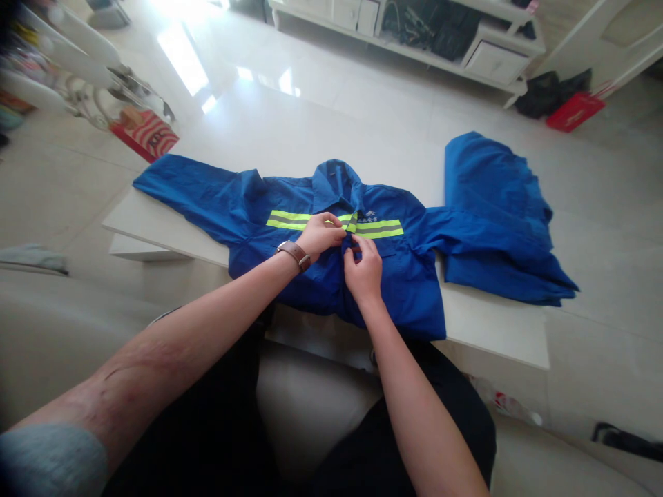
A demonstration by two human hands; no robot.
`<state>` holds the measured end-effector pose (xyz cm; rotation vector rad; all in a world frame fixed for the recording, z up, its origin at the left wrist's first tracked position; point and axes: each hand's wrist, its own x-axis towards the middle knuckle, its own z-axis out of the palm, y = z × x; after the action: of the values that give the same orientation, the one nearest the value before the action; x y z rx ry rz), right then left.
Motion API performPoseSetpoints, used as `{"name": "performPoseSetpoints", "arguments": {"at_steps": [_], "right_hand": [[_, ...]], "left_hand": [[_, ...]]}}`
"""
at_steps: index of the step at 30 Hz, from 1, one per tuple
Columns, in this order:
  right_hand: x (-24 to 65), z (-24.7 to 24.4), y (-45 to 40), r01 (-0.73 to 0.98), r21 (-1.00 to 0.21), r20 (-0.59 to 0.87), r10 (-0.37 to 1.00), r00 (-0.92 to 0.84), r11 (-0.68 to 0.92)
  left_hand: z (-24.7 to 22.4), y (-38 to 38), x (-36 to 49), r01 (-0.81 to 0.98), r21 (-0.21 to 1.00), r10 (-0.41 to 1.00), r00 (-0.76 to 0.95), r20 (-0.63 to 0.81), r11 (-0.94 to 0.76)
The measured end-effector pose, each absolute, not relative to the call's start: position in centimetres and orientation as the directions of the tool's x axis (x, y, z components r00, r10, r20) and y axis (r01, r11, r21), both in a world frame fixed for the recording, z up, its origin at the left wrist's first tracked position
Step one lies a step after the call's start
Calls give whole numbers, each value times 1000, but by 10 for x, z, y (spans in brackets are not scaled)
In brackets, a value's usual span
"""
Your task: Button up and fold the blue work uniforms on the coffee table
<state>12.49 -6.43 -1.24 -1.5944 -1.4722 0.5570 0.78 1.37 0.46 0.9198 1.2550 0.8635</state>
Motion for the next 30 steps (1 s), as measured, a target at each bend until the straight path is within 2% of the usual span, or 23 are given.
{"name": "performPoseSetpoints", "arguments": {"at_steps": [5,17,24,30], "right_hand": [[124,-12,-65,567,-820,218,957,189,75],[122,-8,-65,563,-822,217,959,180,81],[122,-8,-65,565,-822,212,961,180,75],[122,-7,-65,588,-803,261,945,198,99]], "left_hand": [[12,12,8,-111,866,873,78,-482,488],[4,14,11,-145,877,888,11,-461,457],[3,11,11,-160,890,903,13,-430,427],[-1,13,9,-132,913,923,62,-380,385]]}}
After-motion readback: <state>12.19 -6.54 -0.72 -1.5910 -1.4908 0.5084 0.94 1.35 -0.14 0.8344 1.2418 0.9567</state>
